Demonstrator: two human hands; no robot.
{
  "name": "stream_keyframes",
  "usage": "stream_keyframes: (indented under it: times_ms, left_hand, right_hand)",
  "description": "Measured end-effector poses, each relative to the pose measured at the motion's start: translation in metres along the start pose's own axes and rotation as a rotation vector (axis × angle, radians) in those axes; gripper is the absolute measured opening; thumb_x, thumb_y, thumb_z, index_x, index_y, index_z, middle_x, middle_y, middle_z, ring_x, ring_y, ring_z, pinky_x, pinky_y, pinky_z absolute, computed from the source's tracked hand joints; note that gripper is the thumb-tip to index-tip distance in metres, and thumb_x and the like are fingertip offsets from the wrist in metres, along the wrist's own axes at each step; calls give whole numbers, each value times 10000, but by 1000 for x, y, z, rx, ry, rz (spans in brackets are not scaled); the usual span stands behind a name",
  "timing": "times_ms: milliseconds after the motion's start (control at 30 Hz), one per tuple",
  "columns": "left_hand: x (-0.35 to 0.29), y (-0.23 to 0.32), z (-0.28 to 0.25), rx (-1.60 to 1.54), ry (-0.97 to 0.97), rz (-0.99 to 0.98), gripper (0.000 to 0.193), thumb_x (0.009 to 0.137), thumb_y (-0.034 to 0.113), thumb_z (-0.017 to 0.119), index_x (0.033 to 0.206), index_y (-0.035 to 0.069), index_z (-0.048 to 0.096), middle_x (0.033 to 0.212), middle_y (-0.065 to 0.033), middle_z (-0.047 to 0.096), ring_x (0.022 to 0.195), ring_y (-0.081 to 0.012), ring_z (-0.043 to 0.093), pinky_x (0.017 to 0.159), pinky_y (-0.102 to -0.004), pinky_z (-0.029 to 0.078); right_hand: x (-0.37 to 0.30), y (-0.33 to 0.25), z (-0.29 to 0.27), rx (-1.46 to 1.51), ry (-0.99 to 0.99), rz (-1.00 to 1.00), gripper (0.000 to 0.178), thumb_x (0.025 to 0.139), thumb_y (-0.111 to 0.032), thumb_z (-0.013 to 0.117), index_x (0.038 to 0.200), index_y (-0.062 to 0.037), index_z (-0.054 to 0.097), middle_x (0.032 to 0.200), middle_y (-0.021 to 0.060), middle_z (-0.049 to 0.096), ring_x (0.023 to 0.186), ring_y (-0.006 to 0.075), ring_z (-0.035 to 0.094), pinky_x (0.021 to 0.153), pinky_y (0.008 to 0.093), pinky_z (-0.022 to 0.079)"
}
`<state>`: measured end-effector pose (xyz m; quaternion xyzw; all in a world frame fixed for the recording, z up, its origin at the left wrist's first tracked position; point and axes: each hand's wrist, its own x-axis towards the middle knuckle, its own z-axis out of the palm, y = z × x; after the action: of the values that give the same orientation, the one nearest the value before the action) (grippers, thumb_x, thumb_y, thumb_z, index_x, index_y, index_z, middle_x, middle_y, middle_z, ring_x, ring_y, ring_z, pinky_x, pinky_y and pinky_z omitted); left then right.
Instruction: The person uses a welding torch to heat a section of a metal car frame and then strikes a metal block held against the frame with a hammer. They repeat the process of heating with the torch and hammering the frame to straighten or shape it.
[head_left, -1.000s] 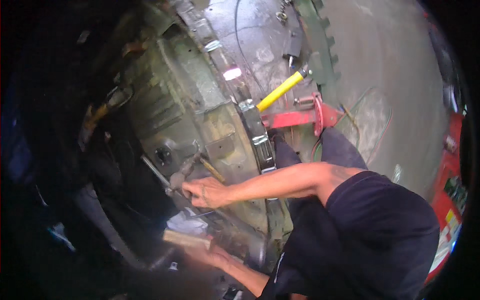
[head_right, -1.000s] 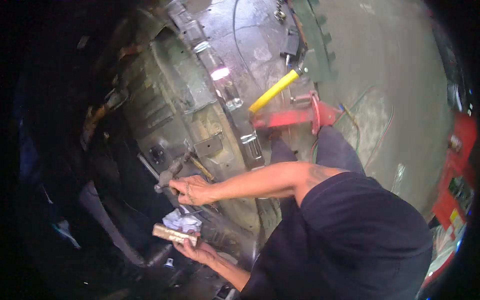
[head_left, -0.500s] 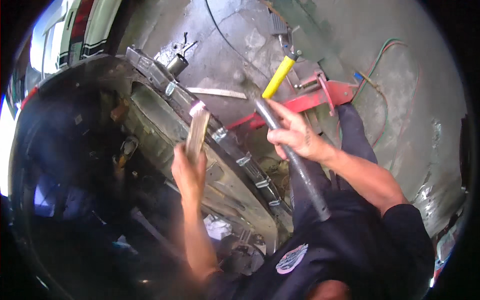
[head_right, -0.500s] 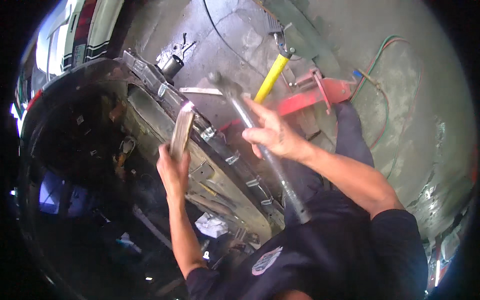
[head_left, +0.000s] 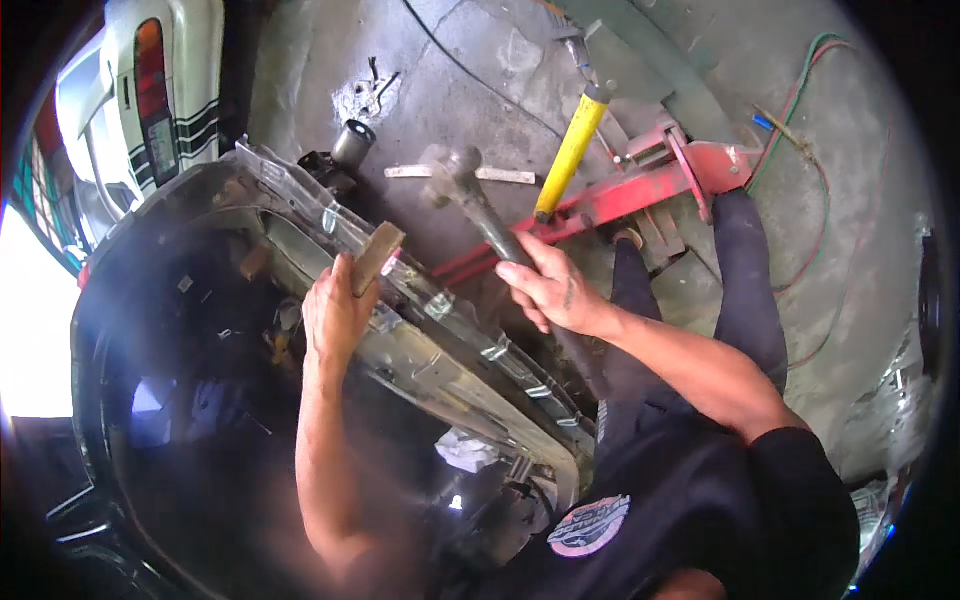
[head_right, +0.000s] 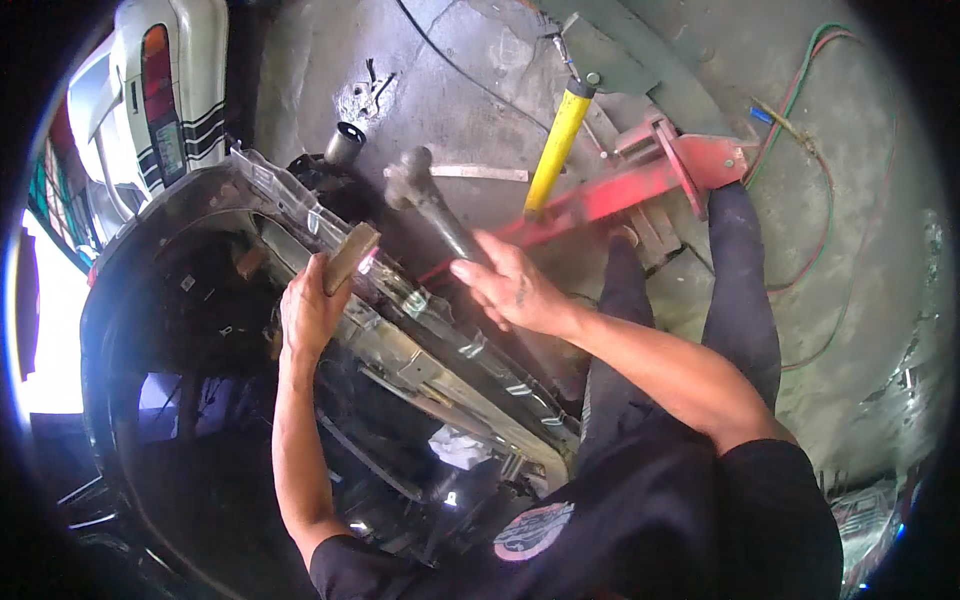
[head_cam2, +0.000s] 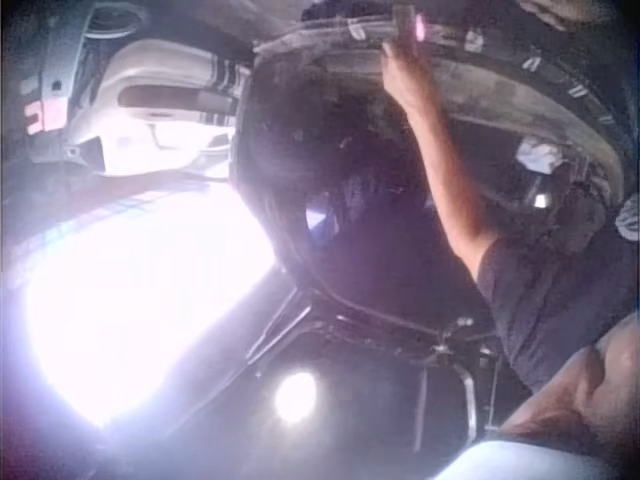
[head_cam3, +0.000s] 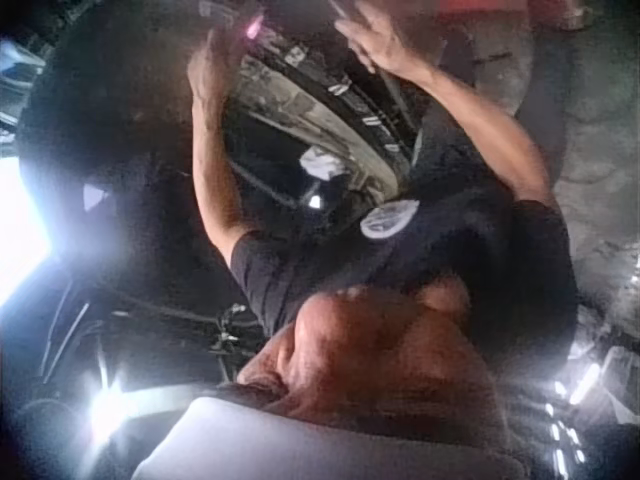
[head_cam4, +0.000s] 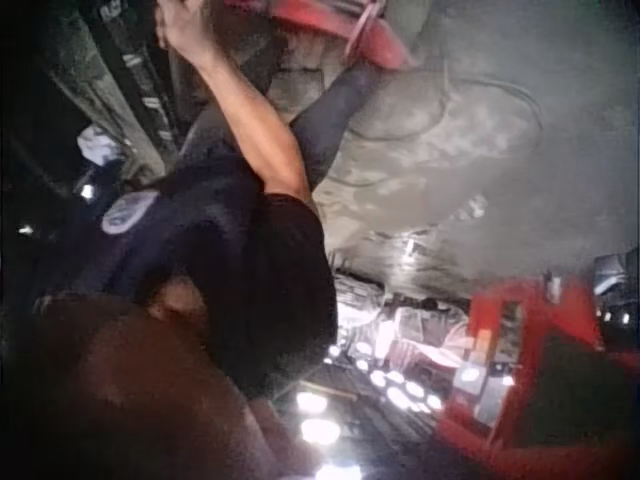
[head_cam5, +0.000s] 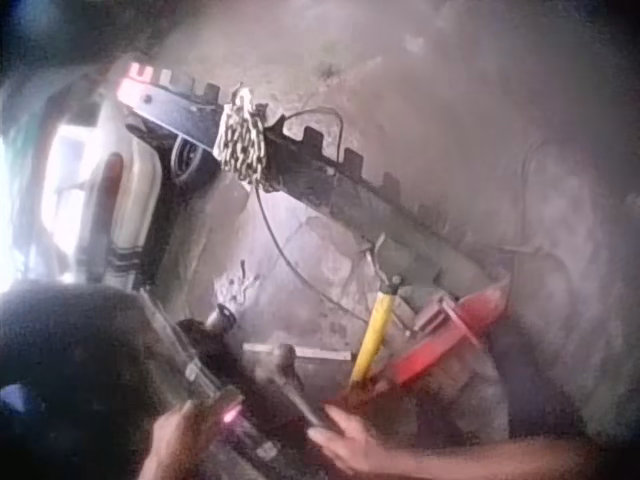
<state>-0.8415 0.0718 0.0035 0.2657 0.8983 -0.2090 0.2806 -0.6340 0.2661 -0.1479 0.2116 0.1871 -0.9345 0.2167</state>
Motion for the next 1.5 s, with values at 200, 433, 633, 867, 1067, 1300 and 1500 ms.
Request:
stream_keyframes:
  times_ms: [200, 433, 633, 867, 1067, 1300, 1500]
  left_hand:
    - [8, -4, -7, 54, -82, 30, 409, 833, 250, 760, 1131, 45, 570, 886, -211, 673, 842, -435, 671, 719, -514, 529]
    - [13, -16, -3, 71, -41, 31, 353, 837, 249, 758, 1052, 46, 566, 874, -206, 672, 819, -428, 671, 706, -513, 531]
    - [15, -25, -8, 47, -83, 60, 344, 835, 236, 754, 1038, 42, 557, 843, -208, 667, 804, -433, 665, 696, -521, 522]
    - [17, -34, -4, 56, -168, 8, 341, 837, 212, 747, 1052, 43, 544, 856, -215, 669, 808, -434, 664, 692, -521, 517]
    - [12, -15, -29, 83, -29, 6, 373, 844, 238, 739, 1108, 36, 570, 876, -228, 682, 854, -428, 675, 717, -499, 526]
    - [19, -9, -38, 105, -43, -43, 367, 809, 235, 764, 1008, 15, 548, 888, -221, 658, 865, -435, 658, 738, -512, 518]
    - [13, -6, -5, 83, -45, -89, 372, 753, 147, 760, 1037, 2, 570, 880, -227, 663, 898, -435, 651, 779, -510, 516]
  right_hand:
    - [51, 23, 29, 51, -99, 54, 290, 1048, -321, 542, 1203, -80, 501, 667, -22, 469, 498, 88, 495, 414, 280, 439]
    - [40, 10, 5, -127, 88, 65, 341, 1063, -432, 493, 1113, -95, 497, 605, -2, 453, 410, 108, 462, 346, 290, 403]
    - [43, -92, 3, 150, 402, -542, 401, 1091, -445, 409, 1250, -86, 486, 584, 7, 454, 411, 96, 432, 387, 273, 404]
    - [62, 24, 34, -220, -40, 59, 545, 1047, -483, 492, 1218, 34, 501, 679, 84, 527, 553, 174, 553, 528, 353, 476]
    - [39, -12, 1, -161, 71, 30, 446, 1045, -501, 509, 1152, -69, 478, 614, -4, 452, 416, 88, 464, 349, 278, 413]
    - [30, 5, -19, -206, 143, 95, 375, 1044, -376, 532, 1250, -72, 452, 643, 9, 470, 422, 100, 483, 359, 286, 429]
    - [20, -7, -5, -94, 33, -13, 475, 1005, -230, 591, 1406, -86, 382, 688, 15, 491, 469, 101, 518, 381, 282, 441]
